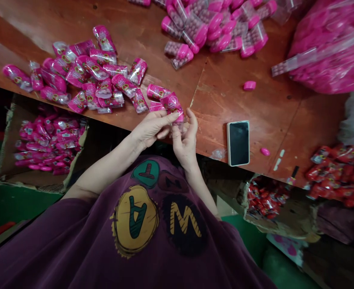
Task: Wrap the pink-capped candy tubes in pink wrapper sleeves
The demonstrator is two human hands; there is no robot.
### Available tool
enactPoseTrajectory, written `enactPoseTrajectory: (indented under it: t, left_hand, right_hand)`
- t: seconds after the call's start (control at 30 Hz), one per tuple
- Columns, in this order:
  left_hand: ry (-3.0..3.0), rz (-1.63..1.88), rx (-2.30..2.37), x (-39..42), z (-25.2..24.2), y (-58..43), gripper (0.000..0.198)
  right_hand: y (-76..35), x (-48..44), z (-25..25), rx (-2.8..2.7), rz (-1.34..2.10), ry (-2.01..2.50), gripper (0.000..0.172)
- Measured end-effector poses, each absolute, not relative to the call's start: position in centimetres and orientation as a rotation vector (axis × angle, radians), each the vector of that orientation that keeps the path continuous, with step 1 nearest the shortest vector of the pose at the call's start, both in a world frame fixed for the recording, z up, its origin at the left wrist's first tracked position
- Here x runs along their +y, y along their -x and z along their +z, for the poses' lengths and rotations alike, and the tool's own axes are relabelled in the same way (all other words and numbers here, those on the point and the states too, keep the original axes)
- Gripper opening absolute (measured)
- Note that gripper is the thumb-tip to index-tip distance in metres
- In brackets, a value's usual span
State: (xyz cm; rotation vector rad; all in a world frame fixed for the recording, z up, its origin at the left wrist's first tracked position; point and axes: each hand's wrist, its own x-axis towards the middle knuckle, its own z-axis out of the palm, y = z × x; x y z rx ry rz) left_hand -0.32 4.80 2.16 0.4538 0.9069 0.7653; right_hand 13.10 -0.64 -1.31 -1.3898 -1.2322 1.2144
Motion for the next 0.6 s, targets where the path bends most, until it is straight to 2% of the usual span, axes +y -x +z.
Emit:
enactPoseTrajectory:
  t: [0.13,0.37,0.6]
  left_hand:
    - [-0.38,0.797,0.97,4.1,1.5,-0.4,0.039]
    - [-0.411,0.733,0.89,3.9,0.7,0.2,0.045]
    - [-0.384,0.838,1.091,3.5,1.6,-0.6,0.038]
  right_hand:
    - [-13.0,-0.9,-1.8,-1.287,1.165,1.411,0.057]
    - [-13.0,-0.8,-2.2,-0.958,1.504,1.306,0.055]
    - [-13.5,-0.7,-2.5,-1.292,1.219,1.425,0.062]
